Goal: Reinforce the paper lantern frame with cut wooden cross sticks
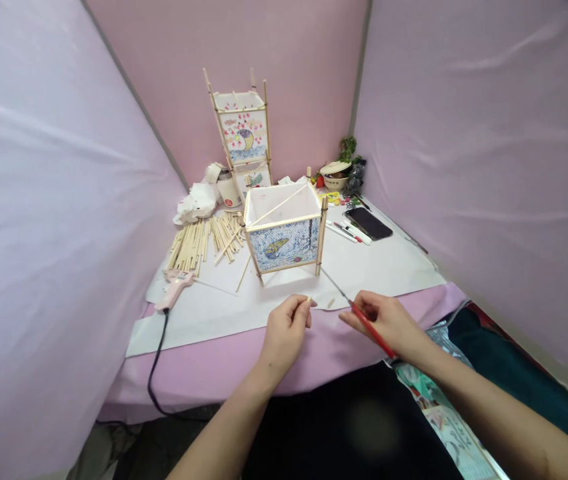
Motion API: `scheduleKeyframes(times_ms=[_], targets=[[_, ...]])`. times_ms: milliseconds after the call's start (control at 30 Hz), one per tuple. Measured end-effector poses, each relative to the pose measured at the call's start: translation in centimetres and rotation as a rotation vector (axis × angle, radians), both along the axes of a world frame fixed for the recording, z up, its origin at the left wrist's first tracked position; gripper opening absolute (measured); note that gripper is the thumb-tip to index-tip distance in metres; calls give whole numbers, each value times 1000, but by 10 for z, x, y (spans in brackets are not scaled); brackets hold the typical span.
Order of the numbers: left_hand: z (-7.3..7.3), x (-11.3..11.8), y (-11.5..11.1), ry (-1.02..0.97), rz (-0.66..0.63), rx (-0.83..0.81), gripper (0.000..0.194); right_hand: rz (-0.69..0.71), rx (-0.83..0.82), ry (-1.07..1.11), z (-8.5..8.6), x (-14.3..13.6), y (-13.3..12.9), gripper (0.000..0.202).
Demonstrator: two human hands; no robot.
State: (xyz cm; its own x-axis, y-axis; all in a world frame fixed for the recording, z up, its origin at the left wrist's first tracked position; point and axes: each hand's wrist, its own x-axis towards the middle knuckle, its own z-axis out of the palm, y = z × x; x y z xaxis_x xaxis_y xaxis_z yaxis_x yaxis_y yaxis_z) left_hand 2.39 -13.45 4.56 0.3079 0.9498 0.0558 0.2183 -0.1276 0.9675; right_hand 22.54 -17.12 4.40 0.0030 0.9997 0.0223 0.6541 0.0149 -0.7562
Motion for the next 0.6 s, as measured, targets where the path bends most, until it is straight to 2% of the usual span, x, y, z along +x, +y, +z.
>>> scheduleKeyframes(times_ms=[167, 300, 400, 500, 600], targets=[[1, -8, 13, -441, -69, -377, 30, -216, -48, -424, -12, 57, 37, 40], [9, -11, 23, -678, -48, -520, 29, -246, -60, -635, -19, 85, 75, 26], [18, -11, 29, -851, -19, -553, 22, -188, -53, -681, -21, 88, 98, 19], [33, -9, 31, -968, -5, -525, 15, -129, -46, -699, -18, 83, 109, 24], [55, -8, 29, -1020, -2, -463, 12, -118, 37, -690, 1, 72, 101, 23]])
